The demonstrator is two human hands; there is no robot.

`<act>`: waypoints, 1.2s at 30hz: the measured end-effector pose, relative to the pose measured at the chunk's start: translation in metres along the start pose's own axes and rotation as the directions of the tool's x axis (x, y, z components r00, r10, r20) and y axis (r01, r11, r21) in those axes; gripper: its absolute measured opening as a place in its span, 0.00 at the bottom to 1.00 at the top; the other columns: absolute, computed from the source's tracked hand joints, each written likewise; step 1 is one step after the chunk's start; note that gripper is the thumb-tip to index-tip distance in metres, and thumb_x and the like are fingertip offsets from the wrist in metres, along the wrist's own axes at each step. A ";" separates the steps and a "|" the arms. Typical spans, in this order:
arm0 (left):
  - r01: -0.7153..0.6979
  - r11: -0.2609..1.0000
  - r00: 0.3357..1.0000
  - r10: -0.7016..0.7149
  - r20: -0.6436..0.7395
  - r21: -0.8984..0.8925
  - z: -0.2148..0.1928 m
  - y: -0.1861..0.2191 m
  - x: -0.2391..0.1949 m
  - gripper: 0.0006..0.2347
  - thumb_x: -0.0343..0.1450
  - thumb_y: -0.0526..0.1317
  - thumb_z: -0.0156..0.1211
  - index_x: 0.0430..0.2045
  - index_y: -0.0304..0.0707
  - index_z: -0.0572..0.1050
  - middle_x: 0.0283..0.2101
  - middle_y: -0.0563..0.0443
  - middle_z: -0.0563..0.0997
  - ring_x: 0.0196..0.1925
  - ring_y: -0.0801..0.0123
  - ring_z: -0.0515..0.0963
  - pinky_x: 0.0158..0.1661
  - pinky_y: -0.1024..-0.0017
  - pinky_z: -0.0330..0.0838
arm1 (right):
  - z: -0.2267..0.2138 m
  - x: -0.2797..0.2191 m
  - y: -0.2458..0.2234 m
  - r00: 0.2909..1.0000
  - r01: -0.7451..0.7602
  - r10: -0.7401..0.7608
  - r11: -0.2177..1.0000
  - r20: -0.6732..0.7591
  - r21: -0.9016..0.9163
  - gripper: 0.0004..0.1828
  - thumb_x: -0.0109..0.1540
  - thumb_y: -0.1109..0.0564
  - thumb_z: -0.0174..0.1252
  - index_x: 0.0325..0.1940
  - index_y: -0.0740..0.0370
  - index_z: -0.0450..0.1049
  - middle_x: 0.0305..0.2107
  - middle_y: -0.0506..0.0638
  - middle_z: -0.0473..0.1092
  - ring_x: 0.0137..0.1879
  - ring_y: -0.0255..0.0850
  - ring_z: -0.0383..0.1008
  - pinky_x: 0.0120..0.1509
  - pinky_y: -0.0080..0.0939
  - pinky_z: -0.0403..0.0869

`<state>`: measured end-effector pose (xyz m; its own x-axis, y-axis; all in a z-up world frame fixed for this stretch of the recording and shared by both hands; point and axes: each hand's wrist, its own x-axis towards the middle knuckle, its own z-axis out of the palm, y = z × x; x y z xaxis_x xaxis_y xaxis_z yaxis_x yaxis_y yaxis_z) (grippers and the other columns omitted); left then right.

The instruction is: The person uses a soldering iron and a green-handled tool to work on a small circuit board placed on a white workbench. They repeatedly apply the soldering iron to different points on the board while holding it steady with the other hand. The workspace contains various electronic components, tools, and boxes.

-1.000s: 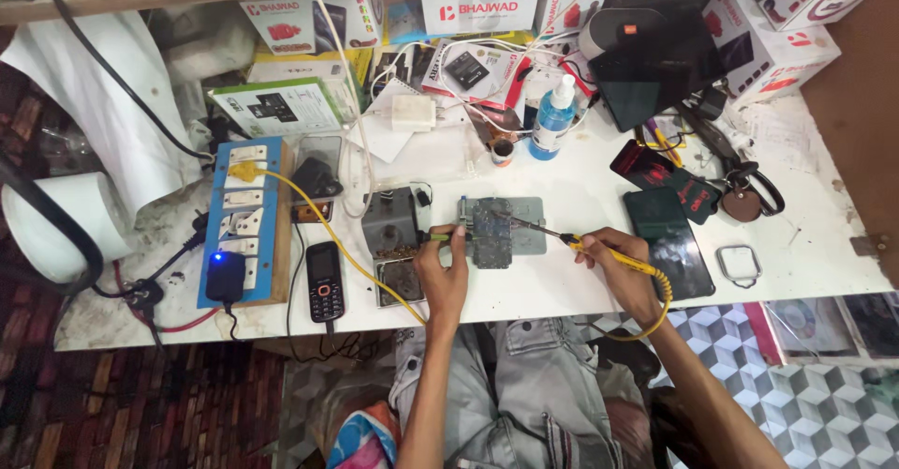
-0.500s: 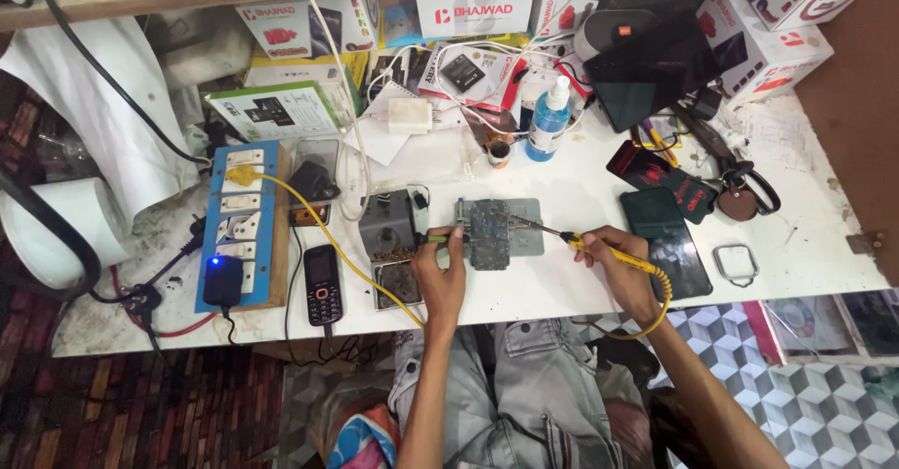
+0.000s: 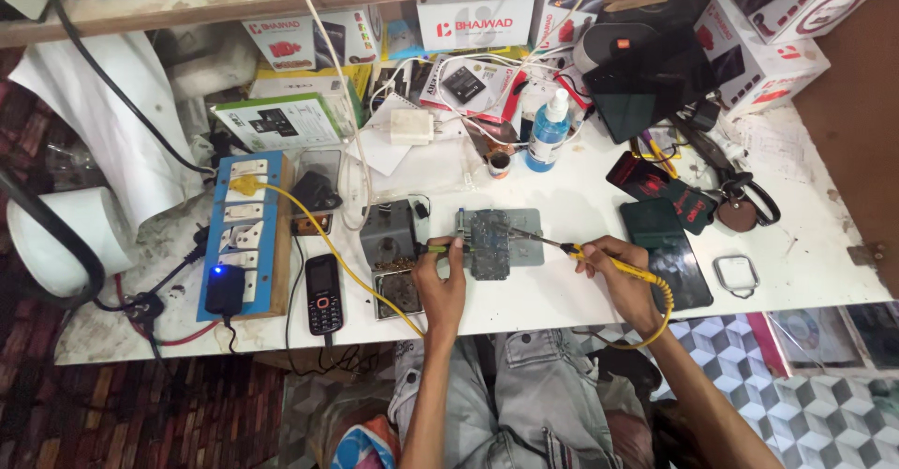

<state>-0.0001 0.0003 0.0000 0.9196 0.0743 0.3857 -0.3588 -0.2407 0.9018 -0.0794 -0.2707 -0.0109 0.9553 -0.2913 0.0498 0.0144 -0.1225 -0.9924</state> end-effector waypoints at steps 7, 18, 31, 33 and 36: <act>0.044 0.998 0.999 -0.045 0.018 0.034 -0.001 0.001 0.000 0.07 0.74 0.36 0.60 0.33 0.28 0.79 0.27 0.39 0.82 0.30 0.56 0.82 0.36 0.64 0.71 | 0.000 -0.001 0.001 1.000 -0.015 0.015 0.999 -0.009 0.036 0.14 0.65 0.58 0.56 0.34 0.73 0.77 0.25 0.54 0.76 0.31 0.35 0.70 0.39 0.36 0.71; 0.009 0.999 1.000 -0.009 0.006 0.040 -0.001 0.002 0.001 0.06 0.74 0.35 0.60 0.33 0.28 0.79 0.28 0.39 0.82 0.31 0.57 0.83 0.35 0.64 0.71 | 0.000 0.000 0.002 1.000 -0.021 0.021 1.000 -0.015 0.010 0.14 0.65 0.57 0.56 0.33 0.73 0.77 0.26 0.54 0.76 0.31 0.35 0.70 0.39 0.35 0.71; 0.021 1.000 1.000 -0.021 0.007 0.016 -0.001 0.003 0.002 0.06 0.74 0.35 0.60 0.33 0.28 0.79 0.28 0.40 0.83 0.32 0.58 0.83 0.36 0.64 0.72 | -0.001 0.001 0.002 1.000 -0.023 0.023 1.000 -0.003 0.008 0.14 0.65 0.58 0.55 0.33 0.73 0.77 0.25 0.54 0.75 0.31 0.35 0.70 0.39 0.35 0.71; 0.001 1.000 1.000 -0.001 0.008 0.018 -0.001 0.002 0.002 0.06 0.74 0.35 0.60 0.32 0.28 0.79 0.28 0.41 0.83 0.32 0.59 0.84 0.37 0.65 0.72 | -0.001 0.000 0.000 1.000 -0.014 0.014 1.000 0.002 0.019 0.14 0.66 0.58 0.55 0.33 0.73 0.77 0.26 0.54 0.75 0.31 0.35 0.70 0.39 0.35 0.71; 0.045 0.999 0.999 -0.045 0.016 0.000 0.000 0.000 0.001 0.06 0.74 0.36 0.60 0.33 0.28 0.79 0.28 0.42 0.83 0.31 0.60 0.83 0.36 0.65 0.72 | -0.001 -0.001 -0.001 1.000 -0.009 0.009 1.000 -0.006 0.018 0.14 0.65 0.58 0.55 0.33 0.74 0.77 0.25 0.54 0.76 0.31 0.36 0.70 0.39 0.36 0.71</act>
<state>0.0007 0.0006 0.0003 0.9373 0.0692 0.3416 -0.3171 -0.2372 0.9182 -0.0801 -0.2709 -0.0097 0.9537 -0.2978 0.0418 0.0116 -0.1025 -0.9947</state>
